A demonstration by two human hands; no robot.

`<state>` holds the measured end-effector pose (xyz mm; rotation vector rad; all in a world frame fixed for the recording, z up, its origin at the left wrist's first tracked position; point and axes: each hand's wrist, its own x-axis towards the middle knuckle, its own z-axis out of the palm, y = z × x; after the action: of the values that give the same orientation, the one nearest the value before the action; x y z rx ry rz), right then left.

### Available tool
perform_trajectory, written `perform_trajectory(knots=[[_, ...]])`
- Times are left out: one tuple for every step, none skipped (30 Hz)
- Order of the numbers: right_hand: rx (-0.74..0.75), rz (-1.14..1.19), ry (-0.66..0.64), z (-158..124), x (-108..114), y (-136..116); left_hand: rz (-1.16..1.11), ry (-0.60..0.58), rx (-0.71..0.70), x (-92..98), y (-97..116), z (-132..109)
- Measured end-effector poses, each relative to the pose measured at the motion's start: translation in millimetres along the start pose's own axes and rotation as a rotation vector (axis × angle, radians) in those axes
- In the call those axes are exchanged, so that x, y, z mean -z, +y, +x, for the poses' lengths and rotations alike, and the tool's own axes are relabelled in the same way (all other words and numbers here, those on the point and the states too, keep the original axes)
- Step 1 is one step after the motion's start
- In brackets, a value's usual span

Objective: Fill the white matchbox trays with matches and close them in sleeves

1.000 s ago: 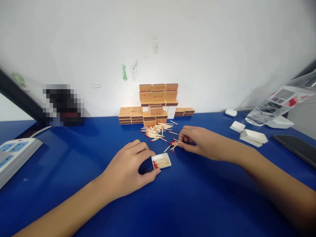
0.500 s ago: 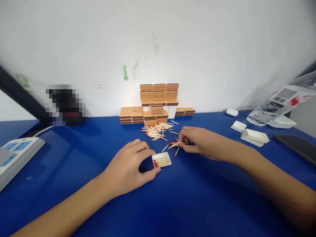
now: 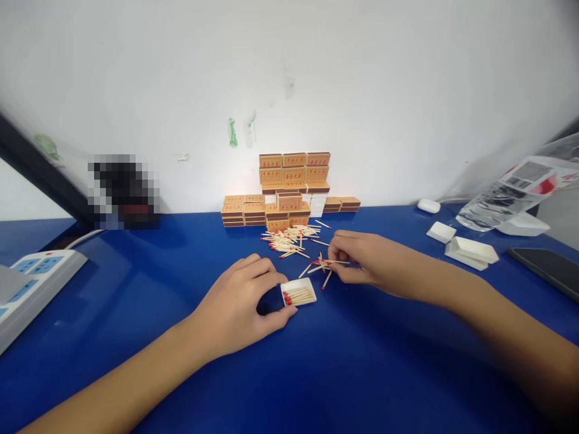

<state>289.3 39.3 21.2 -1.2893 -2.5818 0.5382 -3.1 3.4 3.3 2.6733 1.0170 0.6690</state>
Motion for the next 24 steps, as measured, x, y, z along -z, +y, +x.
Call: perform_trajectory(knots=[[0.001, 0.016, 0.003, 0, 0, -5, -0.001, -0.004, 0.002, -0.1, 0, 0], [0.005, 0.032, 0.01, 0, 1, -11, -0.001, -0.008, 0.004, -0.2, 0, 0], [0.015, 0.046, 0.02, 0, 0, -17, 0.001, -0.009, 0.005, -0.3, 0, 0], [0.028, 0.055, 0.03, 0, -1, -23, 0.005, -0.008, 0.005, -0.4, 0, 0], [0.045, 0.055, 0.04, 0, -2, -28, 0.01, -0.008, 0.004, -0.4, 0, 0], [0.067, 0.046, 0.047, 0, -4, -33, 0.014, -0.009, 0.004, -0.3, 0, 0], [0.09, 0.025, 0.053, 0, -7, -37, 0.017, -0.012, 0.004, -0.3, 0, 0], [0.112, -0.008, 0.059, 1, -10, -40, 0.018, -0.018, 0.001, -0.2, 0, 0], [0.126, -0.049, 0.063, 1, -12, -43, 0.017, -0.022, -0.003, 0.0, 1, 0], [0.137, -0.093, 0.067, 2, -15, -45, 0.016, -0.023, -0.006, 0.2, 1, 0], [0.141, -0.133, 0.07, 3, -16, -46, 0.014, -0.018, -0.007, 0.4, 2, 0], [0.14, -0.163, 0.072, 3, -18, -48, 0.011, -0.006, -0.008, 0.6, 2, 0], [0.139, -0.183, 0.074, 4, -19, -48, 0.004, 0.012, -0.009, 0.8, 3, 0], [0.141, -0.195, 0.079, 4, -20, -49, -0.002, 0.036, -0.013, 1.0, 4, 0], [0.149, -0.199, 0.088, 5, -20, -49, -0.01, 0.064, -0.022, 1.1, 5, 0], [0.157, -0.201, 0.101, 5, -20, -50, -0.018, 0.092, -0.036, 1.0, 5, 0], [0.164, -0.204, 0.115, 5, -21, -50, -0.025, 0.117, -0.053, 0.9, 6, 0], [0.168, -0.208, 0.129, 5, -21, -50, -0.032, 0.137, -0.071, 0.7, 6, 0], [0.169, -0.212, 0.142, 4, -22, -50, -0.04, 0.154, -0.088, 0.4, 6, 0], [0.171, -0.214, 0.149, 4, -22, -50, -0.049, 0.164, -0.105, 0.2, 5, 0], [0.173, -0.213, 0.151, 3, -22, -51, -0.057, 0.17, -0.119, 0.2, 5, 0], [0.173, -0.212, 0.149, 3, -22, -51, -0.063, 0.172, -0.131, 0.3, 4, 0], [0.171, -0.207, 0.143, 2, -21, -52, -0.068, 0.174, -0.139, 0.7, 4, 0], [0.168, -0.201, 0.134, 2, -20, -53, -0.07, 0.178, -0.145, 1.4, 3, 0]])
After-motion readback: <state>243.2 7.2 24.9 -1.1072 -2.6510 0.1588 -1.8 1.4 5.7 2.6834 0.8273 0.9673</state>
